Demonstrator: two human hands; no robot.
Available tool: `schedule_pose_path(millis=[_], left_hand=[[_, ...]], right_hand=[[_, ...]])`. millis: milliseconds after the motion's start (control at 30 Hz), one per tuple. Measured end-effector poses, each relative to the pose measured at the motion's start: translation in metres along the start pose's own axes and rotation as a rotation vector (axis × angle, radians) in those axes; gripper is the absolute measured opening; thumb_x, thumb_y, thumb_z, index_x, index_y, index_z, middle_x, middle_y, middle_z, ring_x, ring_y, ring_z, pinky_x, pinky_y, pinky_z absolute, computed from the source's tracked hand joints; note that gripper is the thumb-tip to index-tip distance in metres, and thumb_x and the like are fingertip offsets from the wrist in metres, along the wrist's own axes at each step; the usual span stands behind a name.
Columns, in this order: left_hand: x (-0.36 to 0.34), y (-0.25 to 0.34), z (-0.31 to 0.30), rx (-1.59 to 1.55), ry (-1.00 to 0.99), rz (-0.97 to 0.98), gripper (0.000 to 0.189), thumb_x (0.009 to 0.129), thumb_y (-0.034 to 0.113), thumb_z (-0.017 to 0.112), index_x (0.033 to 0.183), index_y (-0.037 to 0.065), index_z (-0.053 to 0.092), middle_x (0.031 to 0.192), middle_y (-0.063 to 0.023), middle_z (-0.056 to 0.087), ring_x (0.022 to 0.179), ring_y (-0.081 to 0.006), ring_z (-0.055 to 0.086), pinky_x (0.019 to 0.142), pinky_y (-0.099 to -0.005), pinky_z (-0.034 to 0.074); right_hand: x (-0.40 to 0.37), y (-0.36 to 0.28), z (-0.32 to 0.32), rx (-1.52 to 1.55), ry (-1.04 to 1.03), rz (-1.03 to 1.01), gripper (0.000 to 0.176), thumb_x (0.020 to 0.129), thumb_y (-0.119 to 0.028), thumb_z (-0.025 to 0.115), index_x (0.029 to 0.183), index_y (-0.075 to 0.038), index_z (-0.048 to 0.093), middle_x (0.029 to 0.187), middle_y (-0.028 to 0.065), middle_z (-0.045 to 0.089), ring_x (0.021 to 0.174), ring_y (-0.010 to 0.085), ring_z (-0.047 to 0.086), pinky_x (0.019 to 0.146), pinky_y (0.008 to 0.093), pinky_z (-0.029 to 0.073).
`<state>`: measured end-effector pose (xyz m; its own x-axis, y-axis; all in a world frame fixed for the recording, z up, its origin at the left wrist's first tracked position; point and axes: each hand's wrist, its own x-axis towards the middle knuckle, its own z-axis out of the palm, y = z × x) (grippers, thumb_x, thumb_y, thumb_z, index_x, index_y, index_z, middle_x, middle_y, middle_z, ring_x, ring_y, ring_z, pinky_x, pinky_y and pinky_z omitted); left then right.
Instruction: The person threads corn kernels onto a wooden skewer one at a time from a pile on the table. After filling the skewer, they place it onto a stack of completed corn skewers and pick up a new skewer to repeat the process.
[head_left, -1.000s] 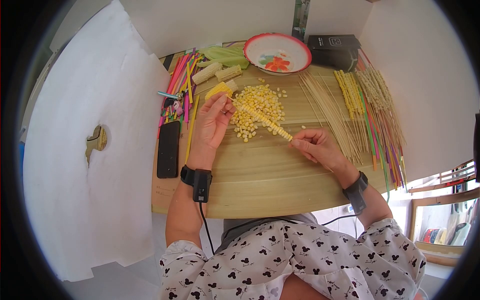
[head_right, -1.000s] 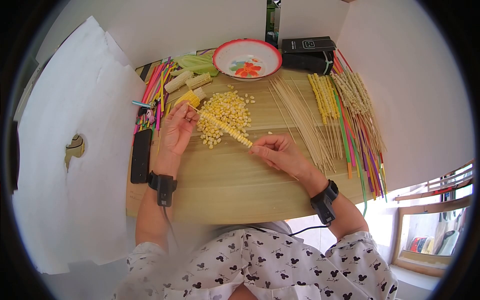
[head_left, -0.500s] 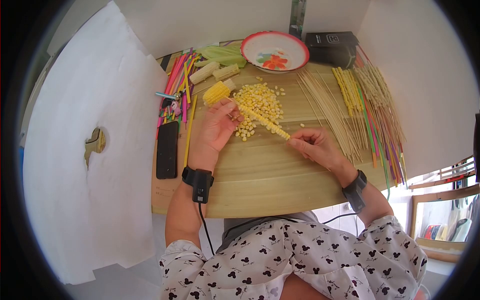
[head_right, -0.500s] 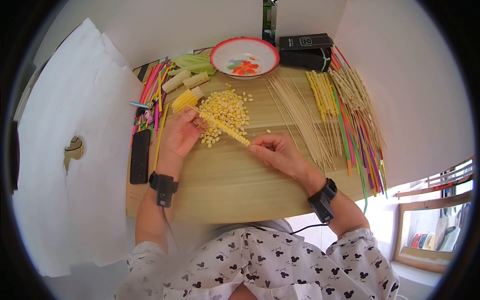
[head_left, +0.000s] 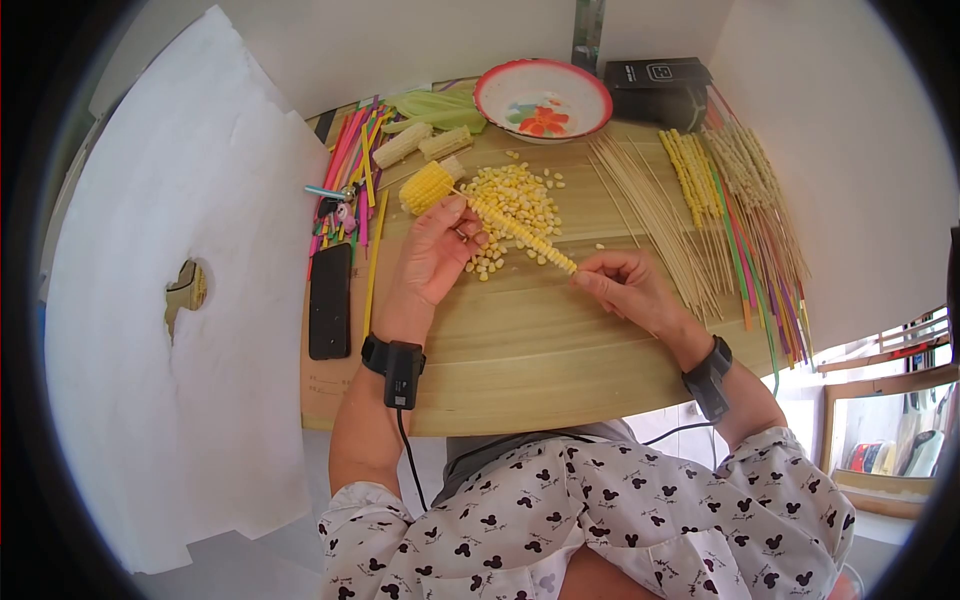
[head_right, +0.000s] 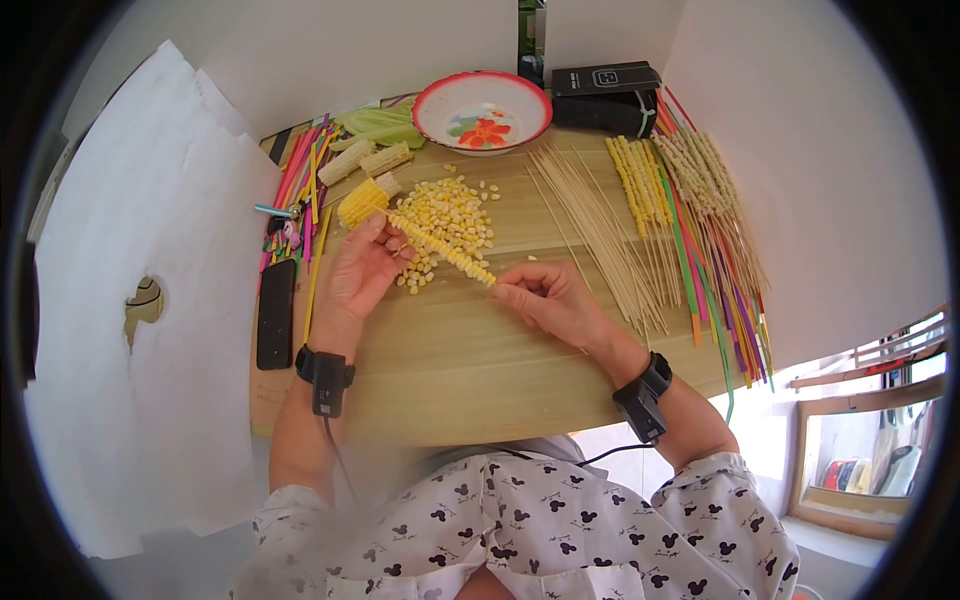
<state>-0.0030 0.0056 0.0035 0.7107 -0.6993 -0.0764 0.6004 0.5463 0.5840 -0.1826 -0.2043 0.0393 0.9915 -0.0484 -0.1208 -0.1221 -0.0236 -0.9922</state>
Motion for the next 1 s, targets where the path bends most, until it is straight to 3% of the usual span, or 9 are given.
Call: schedule_pose_path(millis=[300, 400, 467, 600, 667, 700, 767, 867, 1000], left_hand=[[0.0, -0.001, 0.004, 0.168, -0.054, 0.086, 0.01, 0.087, 0.008, 0.062, 0.096, 0.006, 0.062, 0.08, -0.0013, 0.058, 0.073, -0.0118, 0.052, 0.069, -0.0289, 0.045], [-0.001, -0.002, 0.011, 0.307, 0.046, 0.143, 0.01, 0.087, 0.009, 0.063, 0.096, 0.005, 0.063, 0.081, -0.0011, 0.058, 0.073, -0.0102, 0.052, 0.068, -0.0252, 0.045], [-0.002, -0.002, 0.015, 0.664, 0.174, 0.297, 0.01, 0.088, 0.01, 0.062, 0.096, 0.003, 0.064, 0.082, -0.0007, 0.059, 0.073, -0.0089, 0.052, 0.067, -0.0228, 0.045], [-0.003, -0.003, 0.012, 1.028, 0.198, 0.423, 0.011, 0.086, 0.009, 0.063, 0.094, 0.002, 0.065, 0.083, -0.001, 0.06, 0.074, -0.0077, 0.053, 0.067, -0.0228, 0.044], [-0.006, -0.004, 0.015, 1.438, 0.097, 0.515, 0.011, 0.079, 0.008, 0.065, 0.089, 0.003, 0.064, 0.082, -0.0052, 0.06, 0.074, -0.0155, 0.056, 0.068, -0.0274, 0.044], [-0.006, -0.006, 0.015, 1.438, 0.096, 0.513, 0.011, 0.079, 0.008, 0.065, 0.089, 0.003, 0.064, 0.082, -0.0052, 0.06, 0.074, -0.0155, 0.056, 0.068, -0.0274, 0.044], [-0.006, -0.011, 0.015, 1.748, 0.01, 0.611, 0.014, 0.073, 0.007, 0.068, 0.086, 0.003, 0.063, 0.083, -0.0057, 0.058, 0.081, -0.0188, 0.054, 0.07, -0.0304, 0.043], [-0.007, -0.012, 0.018, 1.846, -0.055, 0.676, 0.013, 0.072, 0.008, 0.069, 0.082, 0.004, 0.062, 0.084, -0.0082, 0.055, 0.085, -0.0261, 0.052, 0.076, -0.0346, 0.042], [-0.005, -0.018, 0.016, 1.881, -0.02, 0.727, 0.014, 0.071, 0.009, 0.07, 0.08, 0.005, 0.061, 0.084, -0.0088, 0.055, 0.086, -0.0281, 0.051, 0.08, -0.0369, 0.04]], right_hand=[[0.001, 0.002, 0.0, -0.02, 0.011, -0.022, 0.014, 0.09, -0.016, 0.061, 0.091, -0.003, 0.065, 0.059, -0.0078, 0.051, 0.049, -0.0008, 0.039, 0.043, 0.0171, 0.029], [0.001, 0.001, 0.0, 0.0, 0.028, -0.013, 0.014, 0.09, -0.016, 0.06, 0.09, -0.003, 0.065, 0.059, -0.0079, 0.05, 0.048, -0.0006, 0.038, 0.043, 0.0174, 0.028], [0.003, 0.003, 0.0, 0.031, 0.045, 0.002, 0.014, 0.091, -0.017, 0.06, 0.09, -0.004, 0.065, 0.058, -0.0079, 0.049, 0.048, -0.0004, 0.038, 0.042, 0.0175, 0.028], [0.007, 0.007, -0.005, 0.026, 0.138, -0.004, 0.014, 0.09, -0.017, 0.06, 0.09, -0.004, 0.065, 0.057, -0.0072, 0.048, 0.047, -0.0001, 0.037, 0.042, 0.0173, 0.027], [0.006, 0.006, -0.006, 0.022, 0.141, -0.004, 0.014, 0.09, -0.017, 0.06, 0.09, -0.004, 0.065, 0.057, -0.0069, 0.048, 0.047, 0.0, 0.037, 0.042, 0.0171, 0.027], [0.006, 0.006, -0.005, 0.009, 0.142, -0.006, 0.014, 0.09, -0.017, 0.061, 0.09, -0.004, 0.065, 0.057, -0.0068, 0.049, 0.047, -0.0001, 0.038, 0.042, 0.0169, 0.027], [0.006, 0.006, -0.005, -0.001, 0.143, -0.007, 0.014, 0.09, -0.017, 0.061, 0.09, -0.004, 0.065, 0.057, -0.0067, 0.049, 0.047, -0.0002, 0.038, 0.042, 0.0168, 0.027], [0.006, 0.005, -0.004, 0.001, 0.14, 0.011, 0.014, 0.089, -0.017, 0.061, 0.09, -0.004, 0.065, 0.057, -0.0067, 0.049, 0.047, -0.0003, 0.039, 0.042, 0.0168, 0.027], [0.006, 0.005, -0.004, 0.006, 0.127, 0.006, 0.014, 0.089, -0.017, 0.062, 0.09, -0.003, 0.065, 0.056, -0.0066, 0.049, 0.047, -0.0002, 0.039, 0.042, 0.0167, 0.027]])
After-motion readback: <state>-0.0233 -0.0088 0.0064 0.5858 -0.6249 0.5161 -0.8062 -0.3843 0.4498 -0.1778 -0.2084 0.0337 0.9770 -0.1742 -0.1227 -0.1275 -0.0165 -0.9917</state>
